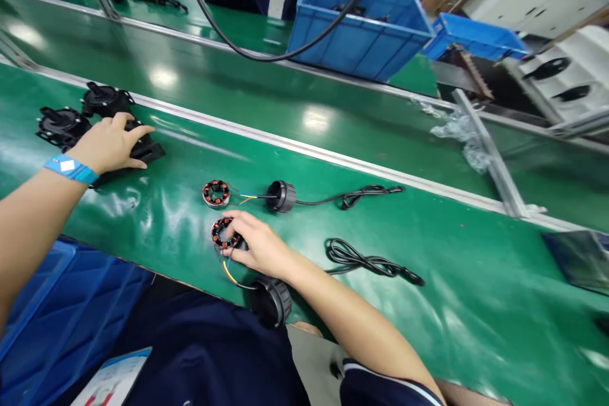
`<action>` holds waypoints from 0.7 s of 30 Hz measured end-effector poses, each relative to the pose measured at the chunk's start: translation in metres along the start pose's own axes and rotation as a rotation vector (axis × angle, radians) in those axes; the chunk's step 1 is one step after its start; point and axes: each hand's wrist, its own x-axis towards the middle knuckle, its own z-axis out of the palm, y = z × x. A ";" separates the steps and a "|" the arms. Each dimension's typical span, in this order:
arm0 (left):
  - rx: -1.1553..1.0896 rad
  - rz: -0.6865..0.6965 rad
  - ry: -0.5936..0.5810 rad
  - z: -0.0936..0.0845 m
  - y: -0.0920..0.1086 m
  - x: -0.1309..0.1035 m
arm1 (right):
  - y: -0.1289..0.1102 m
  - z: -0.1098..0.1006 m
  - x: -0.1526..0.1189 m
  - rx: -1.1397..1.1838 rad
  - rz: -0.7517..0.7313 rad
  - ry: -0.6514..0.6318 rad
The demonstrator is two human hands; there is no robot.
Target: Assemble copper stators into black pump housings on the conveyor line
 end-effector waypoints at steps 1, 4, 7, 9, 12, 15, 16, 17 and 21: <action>0.001 0.013 0.000 0.000 0.006 0.001 | -0.001 0.000 -0.001 -0.015 0.008 0.013; -0.007 0.036 0.042 0.005 0.032 -0.006 | -0.003 0.002 -0.003 -0.071 0.015 0.022; -0.039 0.068 0.046 0.011 0.057 -0.026 | -0.001 0.003 0.000 -0.083 0.024 0.040; -0.076 0.087 0.066 0.015 0.066 -0.044 | 0.006 0.004 0.007 -0.083 0.013 0.065; -0.239 -0.021 0.179 0.019 0.071 -0.074 | 0.022 0.004 0.022 -0.084 0.002 0.131; -0.690 -0.306 0.311 0.025 0.078 -0.098 | 0.025 0.000 0.031 -0.026 0.027 0.211; -0.921 -0.412 0.335 0.028 0.084 -0.104 | 0.019 -0.003 0.031 -0.007 0.024 0.245; -1.173 -0.506 0.341 0.032 0.091 -0.108 | 0.011 -0.006 0.029 0.000 0.004 0.285; -1.962 -0.679 0.203 0.046 0.136 -0.112 | -0.041 -0.019 0.012 -0.070 -0.210 0.441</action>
